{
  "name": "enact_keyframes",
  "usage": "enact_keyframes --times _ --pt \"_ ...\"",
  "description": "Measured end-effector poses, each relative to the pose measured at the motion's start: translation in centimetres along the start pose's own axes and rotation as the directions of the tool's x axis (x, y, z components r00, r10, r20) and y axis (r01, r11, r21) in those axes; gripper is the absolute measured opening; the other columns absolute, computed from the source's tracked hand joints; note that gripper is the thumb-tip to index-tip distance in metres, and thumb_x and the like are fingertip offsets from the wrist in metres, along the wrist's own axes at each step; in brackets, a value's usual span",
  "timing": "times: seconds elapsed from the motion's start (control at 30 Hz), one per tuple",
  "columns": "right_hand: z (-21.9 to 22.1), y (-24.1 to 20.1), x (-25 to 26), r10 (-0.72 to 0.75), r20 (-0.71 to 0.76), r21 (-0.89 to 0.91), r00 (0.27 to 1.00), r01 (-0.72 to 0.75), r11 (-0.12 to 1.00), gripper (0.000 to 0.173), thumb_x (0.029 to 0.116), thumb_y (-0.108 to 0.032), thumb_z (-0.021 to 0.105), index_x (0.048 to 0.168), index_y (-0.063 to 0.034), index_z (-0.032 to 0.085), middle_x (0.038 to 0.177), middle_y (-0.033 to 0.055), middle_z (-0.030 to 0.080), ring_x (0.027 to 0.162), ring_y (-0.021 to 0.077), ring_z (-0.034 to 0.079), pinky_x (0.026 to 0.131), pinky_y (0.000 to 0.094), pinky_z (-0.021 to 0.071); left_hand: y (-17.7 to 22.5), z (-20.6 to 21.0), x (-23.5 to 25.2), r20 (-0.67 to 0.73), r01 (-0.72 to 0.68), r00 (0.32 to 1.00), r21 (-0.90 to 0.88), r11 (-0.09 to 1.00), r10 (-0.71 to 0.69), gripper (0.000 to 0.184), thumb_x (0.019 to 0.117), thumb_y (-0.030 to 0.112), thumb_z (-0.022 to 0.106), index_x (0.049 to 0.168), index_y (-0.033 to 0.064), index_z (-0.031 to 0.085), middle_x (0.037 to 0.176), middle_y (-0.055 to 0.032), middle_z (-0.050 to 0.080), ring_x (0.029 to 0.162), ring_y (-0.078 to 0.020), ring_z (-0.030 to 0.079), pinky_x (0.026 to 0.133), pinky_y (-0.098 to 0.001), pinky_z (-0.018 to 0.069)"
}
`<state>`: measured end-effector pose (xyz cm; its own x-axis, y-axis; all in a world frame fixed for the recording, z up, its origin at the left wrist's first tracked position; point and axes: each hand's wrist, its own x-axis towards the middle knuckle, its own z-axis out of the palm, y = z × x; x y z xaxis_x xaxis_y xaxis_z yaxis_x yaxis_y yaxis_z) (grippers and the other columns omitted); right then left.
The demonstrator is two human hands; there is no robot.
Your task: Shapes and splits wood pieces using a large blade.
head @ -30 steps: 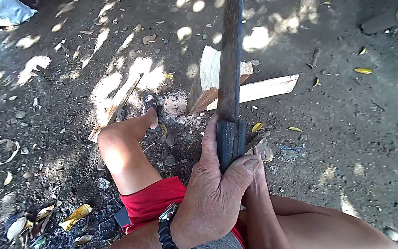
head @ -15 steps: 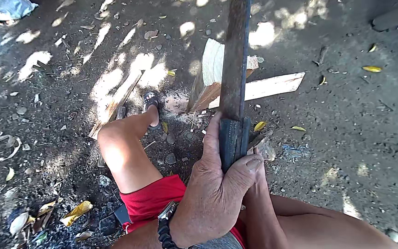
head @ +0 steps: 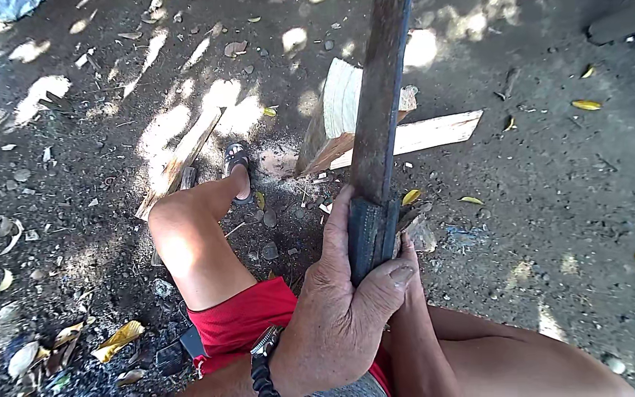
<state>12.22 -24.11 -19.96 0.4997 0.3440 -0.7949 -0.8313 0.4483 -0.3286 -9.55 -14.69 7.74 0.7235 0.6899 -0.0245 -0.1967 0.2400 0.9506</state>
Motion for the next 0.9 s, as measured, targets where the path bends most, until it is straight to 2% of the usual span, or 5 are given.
enact_keyframes --times 0.07,0.3,0.4,0.53,0.9 --pt "4.5 -0.6 -3.6 0.037 -0.265 -0.049 0.963 -0.051 0.997 0.035 0.1036 -0.046 0.052 0.114 -0.0127 0.055 0.088 0.0122 0.066 0.072 0.0241 0.070 0.062 0.0411 0.0628 0.1 0.4 0.0 -0.009 0.001 1.000 -0.004 1.000 -0.002 0.077 0.1040 0.015 0.057 0.166 0.0133 0.010 0.096 -0.0090 0.061 0.070 -0.0145 0.062 0.061 -0.0293 0.0588" --pt "5.8 0.0 -6.2 -0.050 -0.184 -0.064 0.982 0.039 0.997 0.036 0.1049 -0.045 0.052 0.116 -0.0102 0.053 0.084 0.0131 0.064 0.067 0.0227 0.069 0.057 0.0384 0.0615 0.6 1.1 0.2 -0.041 0.011 0.999 -0.026 1.000 -0.012 0.076 0.1044 0.014 0.057 0.166 0.0169 0.012 0.094 -0.0090 0.061 0.070 -0.0153 0.062 0.060 -0.0293 0.0581" --pt "8.9 -0.2 -9.3 -0.034 -0.285 -0.164 0.958 -0.014 0.986 0.036 0.1075 -0.047 0.042 0.112 -0.0126 0.051 0.078 0.0085 0.059 0.062 0.0160 0.063 0.053 0.0305 0.0562 0.8 1.4 0.4 -0.052 0.020 0.998 -0.034 0.999 -0.022 0.075 0.1045 0.014 0.056 0.165 0.0169 0.012 0.092 -0.0083 0.060 0.069 -0.0155 0.063 0.059 -0.0297 0.0589" --pt "5.7 -0.1 -5.8 -0.062 -0.206 -0.133 0.977 0.035 0.991 0.039 0.1062 -0.049 0.047 0.117 -0.0113 0.054 0.082 0.0121 0.064 0.066 0.0218 0.068 0.057 0.0386 0.0605 1.2 1.9 0.7 -0.061 0.034 0.997 -0.064 0.997 -0.038 0.076 0.1048 0.014 0.056 0.166 0.0199 0.011 0.093 -0.0088 0.060 0.068 -0.0160 0.062 0.058 -0.0300 0.0586" --pt "8.3 0.1 -9.0 -0.065 -0.232 -0.132 0.971 0.035 0.991 0.033 0.1069 -0.044 0.045 0.112 -0.0114 0.053 0.079 0.0099 0.060 0.062 0.0172 0.064 0.053 0.0319 0.0570 0.9 1.6 0.7 -0.039 0.030 0.999 -0.027 0.999 -0.031 0.076 0.1050 0.016 0.056 0.166 0.0196 0.011 0.091 -0.0090 0.059 0.068 -0.0169 0.062 0.057 -0.0307 0.0581"
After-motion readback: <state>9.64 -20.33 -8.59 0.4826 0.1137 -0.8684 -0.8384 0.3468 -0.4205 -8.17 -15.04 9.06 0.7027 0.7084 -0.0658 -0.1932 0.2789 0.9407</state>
